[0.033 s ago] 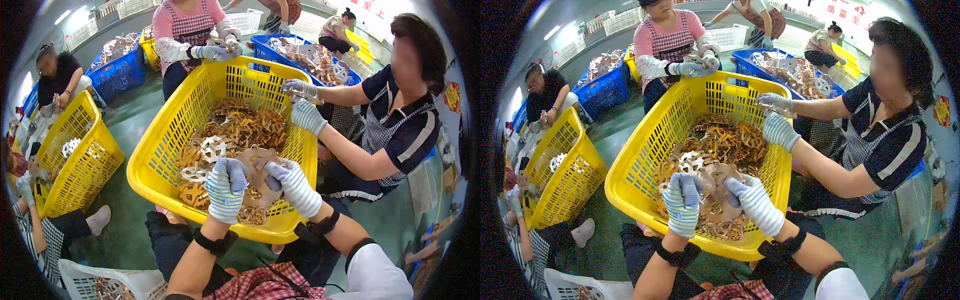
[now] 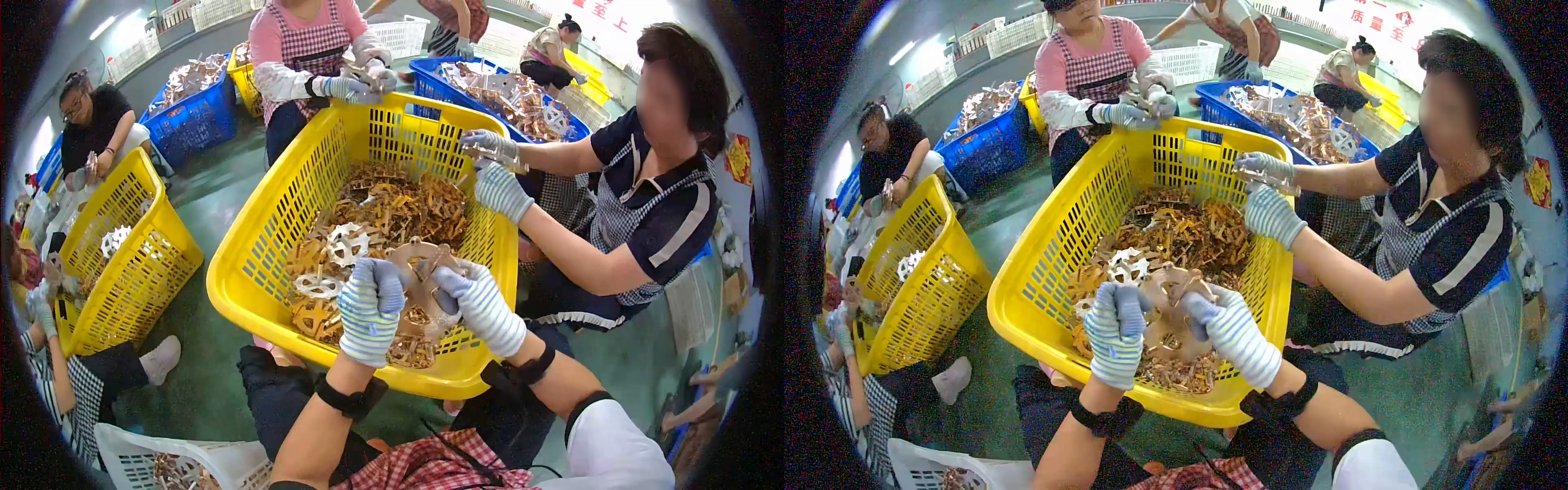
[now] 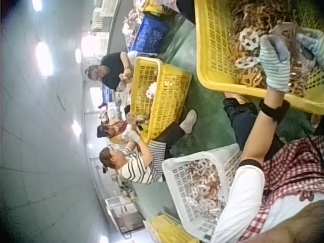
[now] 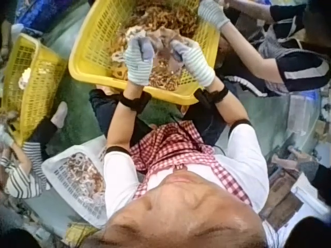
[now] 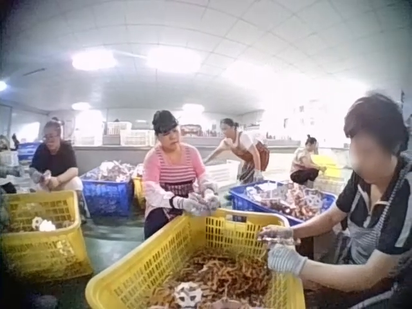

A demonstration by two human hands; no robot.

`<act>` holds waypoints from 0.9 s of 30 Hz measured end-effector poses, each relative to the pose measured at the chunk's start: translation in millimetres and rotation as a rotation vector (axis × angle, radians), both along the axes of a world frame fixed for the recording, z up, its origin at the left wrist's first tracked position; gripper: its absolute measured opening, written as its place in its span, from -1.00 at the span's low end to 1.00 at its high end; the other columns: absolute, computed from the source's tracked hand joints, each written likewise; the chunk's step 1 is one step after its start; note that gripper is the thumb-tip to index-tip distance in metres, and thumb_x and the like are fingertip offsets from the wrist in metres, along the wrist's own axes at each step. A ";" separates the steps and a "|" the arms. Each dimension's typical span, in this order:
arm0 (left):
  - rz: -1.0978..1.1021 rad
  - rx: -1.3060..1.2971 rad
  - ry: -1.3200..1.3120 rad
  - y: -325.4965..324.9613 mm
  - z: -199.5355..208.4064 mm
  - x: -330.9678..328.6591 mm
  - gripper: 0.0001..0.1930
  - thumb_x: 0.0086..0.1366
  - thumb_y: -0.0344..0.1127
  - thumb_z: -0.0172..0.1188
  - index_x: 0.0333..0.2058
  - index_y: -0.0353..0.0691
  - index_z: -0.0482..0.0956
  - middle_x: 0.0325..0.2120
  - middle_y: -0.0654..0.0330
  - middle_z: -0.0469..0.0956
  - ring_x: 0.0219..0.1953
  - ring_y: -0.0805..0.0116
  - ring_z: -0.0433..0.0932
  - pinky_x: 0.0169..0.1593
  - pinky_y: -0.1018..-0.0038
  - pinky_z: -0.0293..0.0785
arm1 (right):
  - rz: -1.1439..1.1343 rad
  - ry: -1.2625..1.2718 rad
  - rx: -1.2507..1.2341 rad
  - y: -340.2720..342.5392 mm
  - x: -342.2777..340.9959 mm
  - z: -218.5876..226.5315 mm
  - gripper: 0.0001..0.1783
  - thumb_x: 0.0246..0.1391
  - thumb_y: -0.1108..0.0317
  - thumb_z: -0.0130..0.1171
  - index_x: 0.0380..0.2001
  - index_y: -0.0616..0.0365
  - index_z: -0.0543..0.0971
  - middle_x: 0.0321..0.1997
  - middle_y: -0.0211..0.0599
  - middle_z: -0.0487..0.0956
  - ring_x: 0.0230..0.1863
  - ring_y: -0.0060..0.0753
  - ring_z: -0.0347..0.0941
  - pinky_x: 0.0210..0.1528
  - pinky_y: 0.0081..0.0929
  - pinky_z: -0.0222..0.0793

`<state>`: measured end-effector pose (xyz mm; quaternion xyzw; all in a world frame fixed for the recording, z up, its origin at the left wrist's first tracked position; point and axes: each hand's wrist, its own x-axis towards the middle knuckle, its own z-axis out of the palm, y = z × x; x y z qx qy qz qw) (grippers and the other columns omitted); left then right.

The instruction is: Sorting and removing waste material from small metal gears and components into crates.

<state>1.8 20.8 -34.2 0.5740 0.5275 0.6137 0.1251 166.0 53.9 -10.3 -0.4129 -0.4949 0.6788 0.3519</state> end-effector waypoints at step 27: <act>0.090 -0.108 0.483 2.2 -9.8 -50.8 -0.60 0.20 -0.25 0.11 -0.01 -0.27 0.38 0.02 -0.04 0.36 0.02 0.07 0.36 0.08 0.30 0.24 | -0.018 0.117 0.295 17.5 -2.0 12.0 -0.68 0.08 0.23 0.15 -0.16 0.19 0.56 -0.44 -0.53 0.54 -0.55 -0.78 0.31 -0.52 -0.74 0.25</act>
